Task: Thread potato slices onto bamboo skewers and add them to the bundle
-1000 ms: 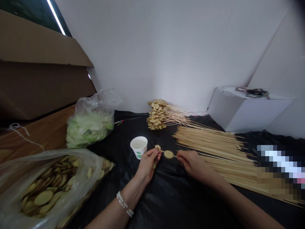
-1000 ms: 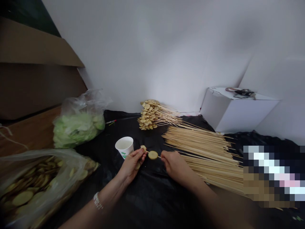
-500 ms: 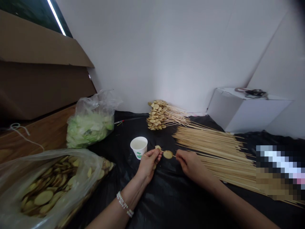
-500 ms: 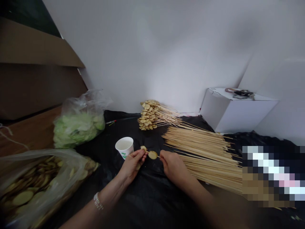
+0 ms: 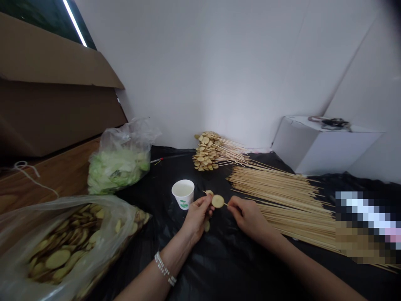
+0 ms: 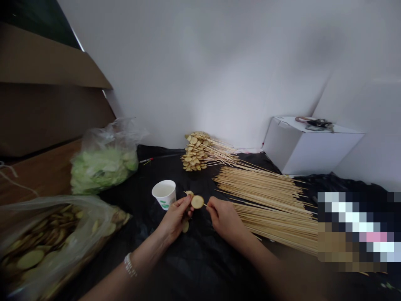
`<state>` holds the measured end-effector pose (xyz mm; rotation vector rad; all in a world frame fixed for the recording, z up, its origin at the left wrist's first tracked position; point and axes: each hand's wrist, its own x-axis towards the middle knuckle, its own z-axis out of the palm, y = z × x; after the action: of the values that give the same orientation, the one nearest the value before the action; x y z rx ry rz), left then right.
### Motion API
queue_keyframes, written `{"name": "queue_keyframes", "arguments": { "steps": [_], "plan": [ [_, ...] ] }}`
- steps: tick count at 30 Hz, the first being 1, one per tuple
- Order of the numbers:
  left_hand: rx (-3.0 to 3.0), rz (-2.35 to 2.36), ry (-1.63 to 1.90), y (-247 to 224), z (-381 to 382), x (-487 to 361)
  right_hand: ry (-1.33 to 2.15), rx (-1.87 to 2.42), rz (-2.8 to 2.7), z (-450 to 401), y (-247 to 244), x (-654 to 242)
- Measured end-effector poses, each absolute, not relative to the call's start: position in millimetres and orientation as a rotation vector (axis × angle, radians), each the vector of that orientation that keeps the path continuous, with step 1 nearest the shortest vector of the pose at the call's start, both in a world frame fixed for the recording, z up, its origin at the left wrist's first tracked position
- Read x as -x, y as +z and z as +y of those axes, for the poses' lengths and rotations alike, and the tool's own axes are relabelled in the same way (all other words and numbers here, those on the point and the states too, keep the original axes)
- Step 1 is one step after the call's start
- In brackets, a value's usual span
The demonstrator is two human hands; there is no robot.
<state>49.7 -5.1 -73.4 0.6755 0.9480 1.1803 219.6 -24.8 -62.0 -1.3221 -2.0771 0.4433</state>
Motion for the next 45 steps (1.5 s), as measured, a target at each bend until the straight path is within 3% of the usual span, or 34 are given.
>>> {"name": "queue_keyframes", "arguments": {
  "steps": [17,25,32,45],
  "plan": [
    [-0.543,0.868,1.183,-66,-3,-47,0.29,1.347,-2.139,-32,-61,-213],
    [-0.598,0.916,1.178,-69,-4,-47,0.632,1.359,-1.976,-32,-54,-207],
    [-0.618,0.951,1.172,-70,-4,-48,0.362,1.328,-2.025,-34,-63,-206],
    [-0.58,0.909,1.214,-68,-4,-47,0.378,1.365,-1.983,-27,-59,-214]
  ]
}}
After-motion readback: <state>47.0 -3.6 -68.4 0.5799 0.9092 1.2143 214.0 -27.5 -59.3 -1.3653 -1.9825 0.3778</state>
